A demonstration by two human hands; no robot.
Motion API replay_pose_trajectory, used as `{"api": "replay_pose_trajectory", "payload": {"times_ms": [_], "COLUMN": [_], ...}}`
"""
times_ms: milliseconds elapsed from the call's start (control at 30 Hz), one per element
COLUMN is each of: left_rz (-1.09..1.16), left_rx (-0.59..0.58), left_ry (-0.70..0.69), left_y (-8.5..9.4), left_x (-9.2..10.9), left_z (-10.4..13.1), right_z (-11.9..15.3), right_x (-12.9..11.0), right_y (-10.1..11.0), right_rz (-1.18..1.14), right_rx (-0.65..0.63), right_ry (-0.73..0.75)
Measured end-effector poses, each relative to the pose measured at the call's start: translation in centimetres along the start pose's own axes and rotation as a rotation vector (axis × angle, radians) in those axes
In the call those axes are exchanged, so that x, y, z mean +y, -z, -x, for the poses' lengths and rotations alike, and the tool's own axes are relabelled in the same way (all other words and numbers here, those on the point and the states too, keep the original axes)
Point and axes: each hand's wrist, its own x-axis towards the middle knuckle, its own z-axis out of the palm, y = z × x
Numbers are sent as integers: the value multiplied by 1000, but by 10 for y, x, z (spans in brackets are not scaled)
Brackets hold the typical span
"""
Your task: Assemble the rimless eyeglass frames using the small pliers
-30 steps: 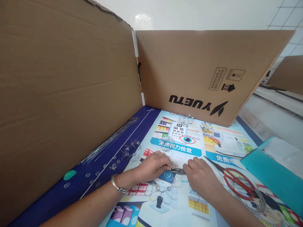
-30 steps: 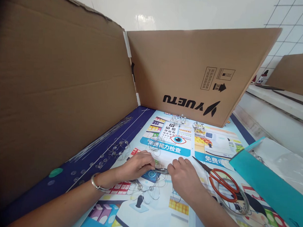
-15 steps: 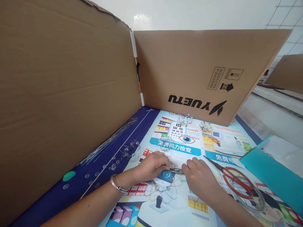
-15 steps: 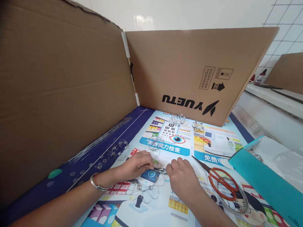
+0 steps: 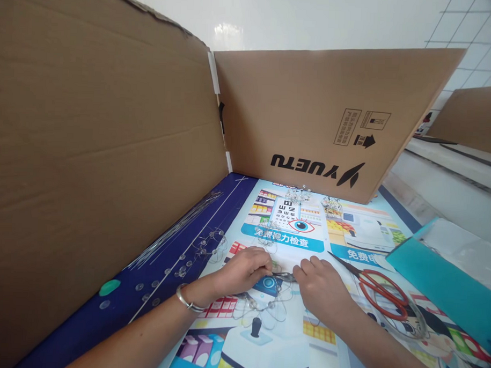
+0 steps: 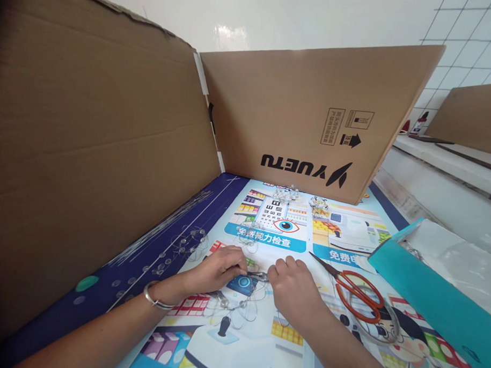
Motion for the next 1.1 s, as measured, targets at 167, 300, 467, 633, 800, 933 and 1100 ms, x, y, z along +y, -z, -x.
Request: {"api": "replay_pose_trajectory", "payload": {"times_ms": [167, 300, 467, 633, 800, 933, 1100], "left_rz": [-29, -51, -88, -118, -103, -93, -78], "left_rx": [-7, 0, 9, 5, 8, 14, 11], "left_ry": [-4, -13, -15, 16, 26, 24, 23], "left_y": [1, 0, 0, 0, -1, 0, 1], "left_x": [1, 2, 4, 5, 4, 5, 6], "left_z": [0, 1, 0, 1, 1, 1, 1], "right_z": [-1, -2, -2, -2, -1, -1, -2], "right_x": [-1, -1, -1, -3, -4, -3, -2], "right_y": [0, 0, 1, 2, 3, 1, 1], "right_rz": [1, 9, 17, 16, 2, -8, -9], "right_rx": [11, 22, 27, 7, -7, -7, -12], "right_ry": [-2, -7, -4, -13, -24, -26, -30]}}
